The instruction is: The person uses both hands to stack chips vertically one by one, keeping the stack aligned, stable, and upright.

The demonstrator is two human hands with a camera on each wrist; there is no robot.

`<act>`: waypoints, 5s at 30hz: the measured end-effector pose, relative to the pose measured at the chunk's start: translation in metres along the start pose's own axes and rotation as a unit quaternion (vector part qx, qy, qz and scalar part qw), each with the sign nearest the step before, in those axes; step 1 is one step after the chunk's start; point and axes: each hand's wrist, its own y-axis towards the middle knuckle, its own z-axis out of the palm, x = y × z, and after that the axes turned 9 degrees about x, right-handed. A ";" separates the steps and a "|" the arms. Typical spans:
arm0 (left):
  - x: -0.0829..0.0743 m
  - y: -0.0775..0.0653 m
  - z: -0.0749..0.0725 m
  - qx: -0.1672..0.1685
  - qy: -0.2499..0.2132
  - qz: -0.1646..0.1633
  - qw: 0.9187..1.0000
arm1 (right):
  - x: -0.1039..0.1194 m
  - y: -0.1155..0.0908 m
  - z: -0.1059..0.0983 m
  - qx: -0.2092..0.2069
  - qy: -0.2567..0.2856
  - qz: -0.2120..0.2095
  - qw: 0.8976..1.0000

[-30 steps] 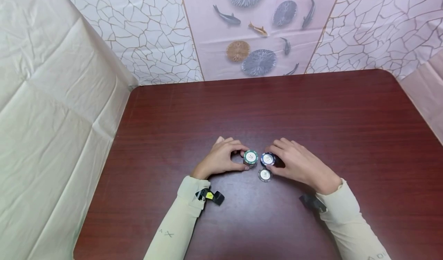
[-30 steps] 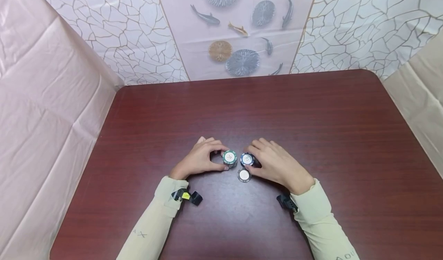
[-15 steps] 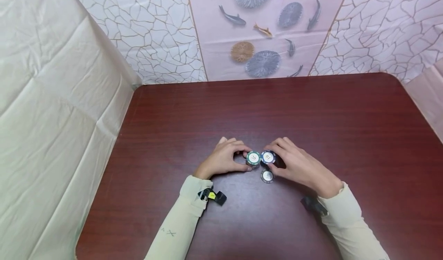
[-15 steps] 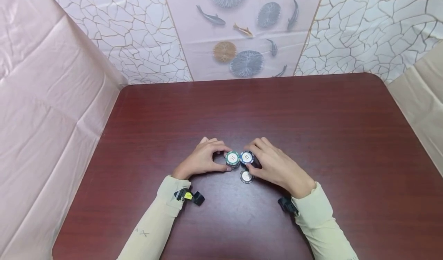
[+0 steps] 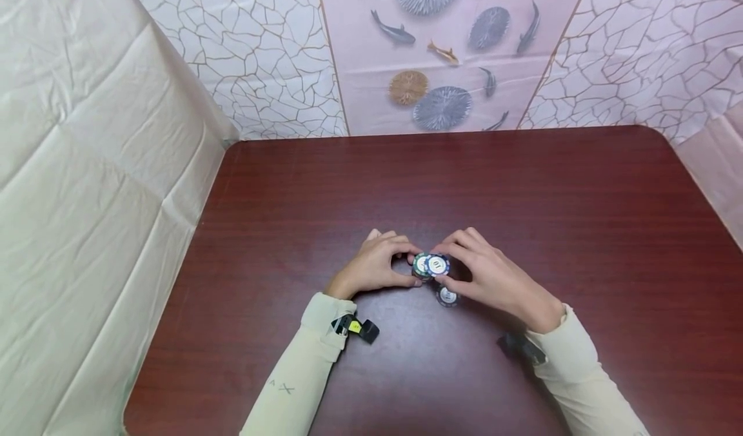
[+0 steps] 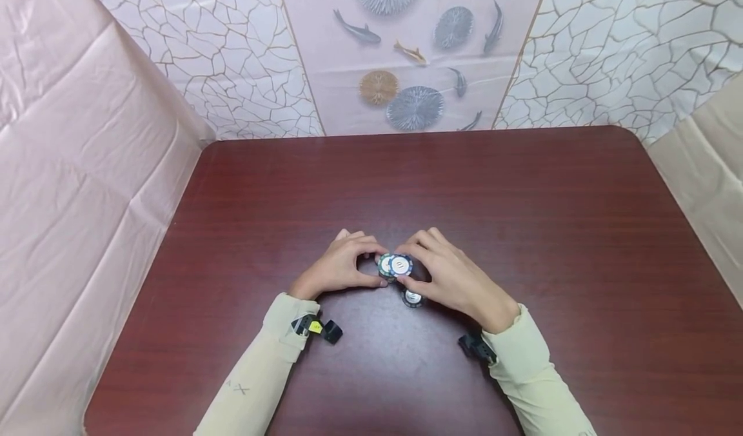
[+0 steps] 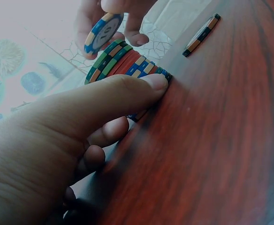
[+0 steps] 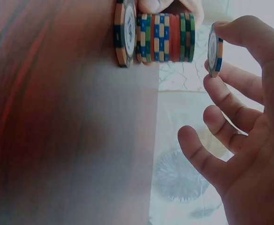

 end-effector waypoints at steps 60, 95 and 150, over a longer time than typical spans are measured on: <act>-0.001 -0.004 -0.001 -0.011 -0.004 -0.001 1.000 | 0.004 -0.007 -0.004 0.023 0.119 0.066 0.990; -0.002 0.000 0.001 -0.014 -0.016 0.000 1.000 | -0.006 -0.032 0.017 0.088 0.007 0.050 0.995; 0.000 0.001 0.010 -0.005 -0.005 0.009 1.000 | 0.009 -0.015 0.004 -0.027 0.020 -0.011 0.999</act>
